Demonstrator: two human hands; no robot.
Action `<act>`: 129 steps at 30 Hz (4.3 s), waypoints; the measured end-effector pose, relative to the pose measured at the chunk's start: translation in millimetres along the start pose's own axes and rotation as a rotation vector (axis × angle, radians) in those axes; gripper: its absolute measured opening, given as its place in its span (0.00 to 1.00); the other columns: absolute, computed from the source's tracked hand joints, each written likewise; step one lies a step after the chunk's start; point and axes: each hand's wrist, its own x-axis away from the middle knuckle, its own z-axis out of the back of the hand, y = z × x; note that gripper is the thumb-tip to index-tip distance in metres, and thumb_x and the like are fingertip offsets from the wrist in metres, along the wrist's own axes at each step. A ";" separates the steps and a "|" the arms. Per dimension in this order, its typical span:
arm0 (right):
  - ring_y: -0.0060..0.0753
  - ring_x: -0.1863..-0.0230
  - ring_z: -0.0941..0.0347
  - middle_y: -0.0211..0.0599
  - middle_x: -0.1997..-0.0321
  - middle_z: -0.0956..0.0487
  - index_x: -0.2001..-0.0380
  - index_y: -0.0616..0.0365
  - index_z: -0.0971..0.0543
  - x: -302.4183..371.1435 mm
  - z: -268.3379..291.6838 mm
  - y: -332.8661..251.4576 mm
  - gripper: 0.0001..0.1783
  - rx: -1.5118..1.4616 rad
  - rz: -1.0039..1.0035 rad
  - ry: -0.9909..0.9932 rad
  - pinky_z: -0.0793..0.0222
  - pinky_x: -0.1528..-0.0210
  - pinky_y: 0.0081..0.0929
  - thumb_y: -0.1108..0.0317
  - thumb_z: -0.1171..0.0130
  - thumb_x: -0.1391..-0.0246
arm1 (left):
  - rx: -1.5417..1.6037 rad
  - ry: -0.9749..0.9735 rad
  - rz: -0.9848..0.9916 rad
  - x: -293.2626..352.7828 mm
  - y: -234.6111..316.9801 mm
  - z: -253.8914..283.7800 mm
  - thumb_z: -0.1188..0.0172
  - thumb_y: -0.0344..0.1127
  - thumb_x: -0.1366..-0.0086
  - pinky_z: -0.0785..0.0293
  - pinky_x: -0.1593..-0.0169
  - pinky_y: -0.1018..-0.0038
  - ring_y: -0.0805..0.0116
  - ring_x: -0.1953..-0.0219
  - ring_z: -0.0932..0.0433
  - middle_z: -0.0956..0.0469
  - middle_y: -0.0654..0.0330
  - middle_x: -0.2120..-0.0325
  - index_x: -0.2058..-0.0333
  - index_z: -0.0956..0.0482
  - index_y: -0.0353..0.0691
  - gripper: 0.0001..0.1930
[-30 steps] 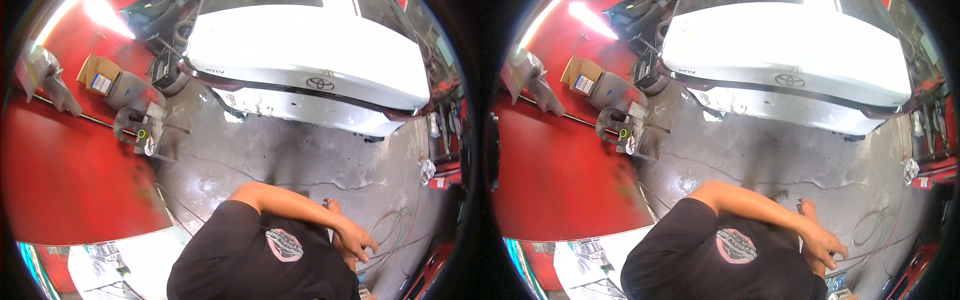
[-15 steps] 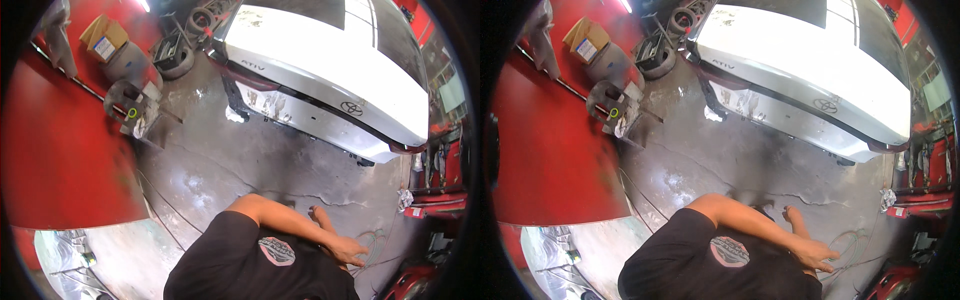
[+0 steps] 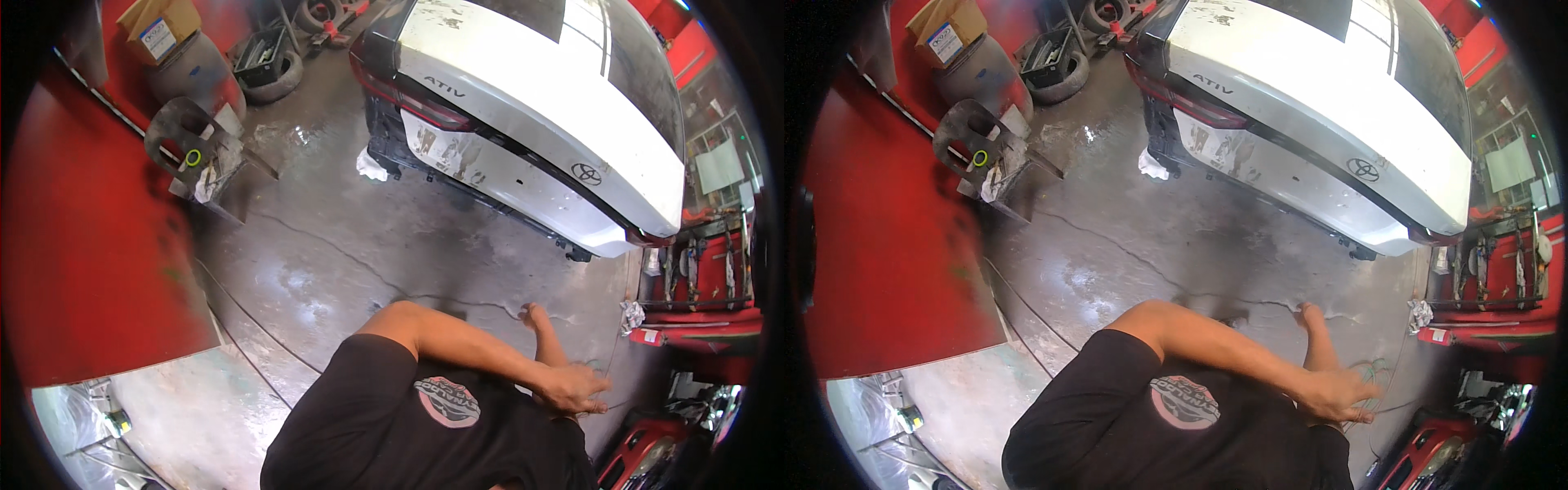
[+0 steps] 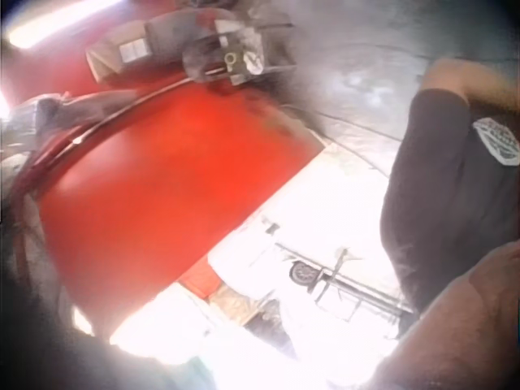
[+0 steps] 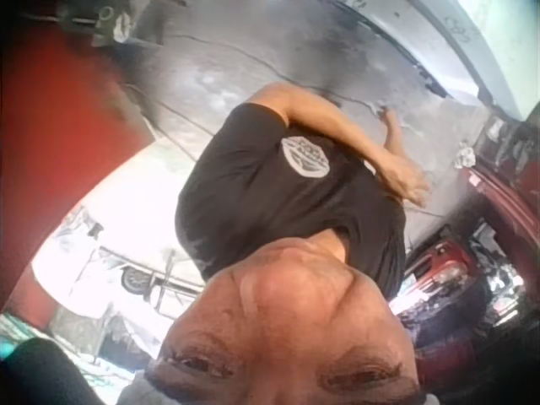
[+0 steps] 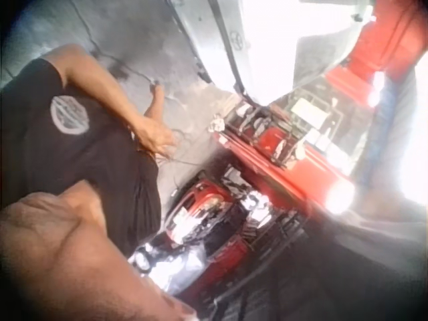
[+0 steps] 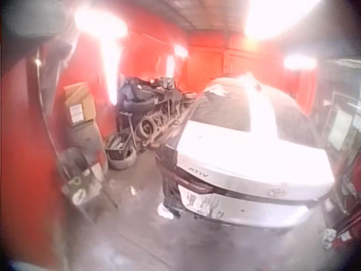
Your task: The person touches the trunk and taillights of a car by hand, works underneath the rear panel using both hands, and checks the alignment along the rear body panels and taillights.
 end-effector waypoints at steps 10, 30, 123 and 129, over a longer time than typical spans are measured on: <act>0.54 0.48 0.23 0.51 0.51 0.19 0.47 0.52 0.21 16.9 7.8 -6.7 0.24 0.066 0.030 -0.029 0.28 0.45 0.42 0.56 0.37 0.46 | -0.060 -0.029 -0.021 13.3 5.6 2.1 0.52 0.62 0.32 0.30 0.54 0.46 0.33 0.60 0.24 0.23 0.35 0.66 0.48 0.30 0.36 0.32; 0.52 0.57 0.19 0.55 0.58 0.18 0.50 0.58 0.20 -30.1 26.2 -51.6 0.23 0.103 0.308 0.005 0.25 0.53 0.40 0.60 0.37 0.49 | 0.131 0.031 0.079 4.9 -0.4 52.8 0.50 0.63 0.34 0.31 0.48 0.50 0.38 0.53 0.24 0.22 0.36 0.59 0.43 0.30 0.39 0.34; 0.32 0.78 0.22 0.48 0.73 0.18 0.47 0.67 0.24 31.5 -92.2 -113.7 0.20 -1.339 -0.256 0.051 0.28 0.77 0.27 0.67 0.44 0.41 | -1.293 0.748 1.167 169.5 -200.9 556.4 0.43 0.32 0.46 0.57 0.35 0.30 0.44 0.27 0.57 0.56 0.45 0.28 0.31 0.52 0.30 0.45; 0.35 0.80 0.22 0.47 0.74 0.19 0.48 0.65 0.24 34.2 -157.7 -126.9 0.19 -1.398 -0.414 -0.109 0.27 0.81 0.30 0.66 0.44 0.41 | -1.442 0.446 0.922 187.5 -191.3 557.3 0.46 0.28 0.49 0.56 0.33 0.35 0.46 0.27 0.55 0.54 0.46 0.29 0.31 0.52 0.30 0.44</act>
